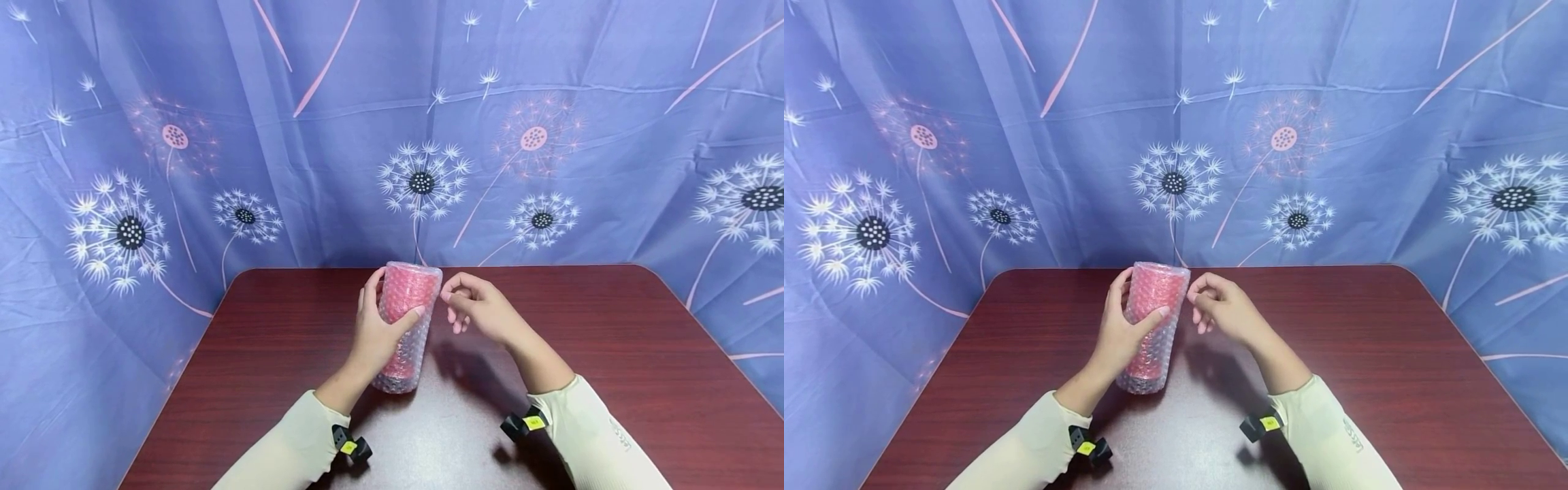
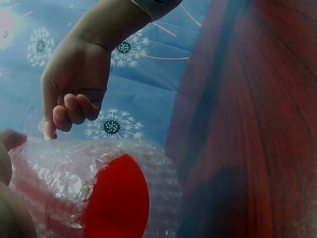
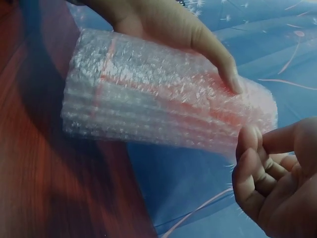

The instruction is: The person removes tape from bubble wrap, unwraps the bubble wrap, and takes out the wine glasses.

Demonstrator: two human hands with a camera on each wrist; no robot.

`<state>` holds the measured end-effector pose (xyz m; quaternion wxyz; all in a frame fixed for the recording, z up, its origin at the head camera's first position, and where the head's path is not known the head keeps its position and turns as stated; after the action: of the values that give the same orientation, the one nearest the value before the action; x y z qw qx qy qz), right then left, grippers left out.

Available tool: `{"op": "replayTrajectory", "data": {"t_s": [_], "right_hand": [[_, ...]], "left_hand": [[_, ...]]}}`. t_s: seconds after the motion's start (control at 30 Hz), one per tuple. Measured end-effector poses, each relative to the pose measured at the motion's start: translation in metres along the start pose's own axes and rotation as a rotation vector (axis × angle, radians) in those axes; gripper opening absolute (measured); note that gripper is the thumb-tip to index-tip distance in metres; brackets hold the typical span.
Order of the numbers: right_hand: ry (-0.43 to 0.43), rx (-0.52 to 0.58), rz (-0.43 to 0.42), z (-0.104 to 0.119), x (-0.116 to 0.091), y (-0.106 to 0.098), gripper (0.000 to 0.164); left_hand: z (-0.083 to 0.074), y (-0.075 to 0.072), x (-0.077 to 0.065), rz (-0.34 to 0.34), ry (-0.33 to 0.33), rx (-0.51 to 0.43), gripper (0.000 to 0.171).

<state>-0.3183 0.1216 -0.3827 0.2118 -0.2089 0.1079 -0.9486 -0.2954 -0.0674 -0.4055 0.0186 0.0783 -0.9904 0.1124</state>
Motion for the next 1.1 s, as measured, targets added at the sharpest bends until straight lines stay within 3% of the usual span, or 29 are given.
{"op": "replayTrajectory", "data": {"t_s": [0.33,0.6,1.1], "right_hand": [[0.056,0.140,0.014,-0.0044,-0.0001,0.0030,0.013],[0.045,0.064,0.018,-0.0042,0.0011,0.0030,0.023],[0.071,0.029,0.053,-0.0072,-0.0004,0.0087,0.021]], "left_hand": [[0.0036,-0.0006,0.0028,0.009,-0.010,0.005,0.091],[0.0017,0.0033,0.0006,0.046,-0.011,0.021,0.093],[0.0050,0.0069,0.0002,0.050,-0.037,0.096,0.096]]}}
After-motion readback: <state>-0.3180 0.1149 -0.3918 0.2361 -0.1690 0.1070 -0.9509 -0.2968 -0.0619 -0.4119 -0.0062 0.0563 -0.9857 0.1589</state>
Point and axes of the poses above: each hand's wrist, its own x-axis towards the middle knuckle, its own y-axis out of the palm, z = x × y, the point moved 8 cm from there along x, towards the middle knuckle, and after that the axes turned 15 degrees about -y, right-handed, at the moved point
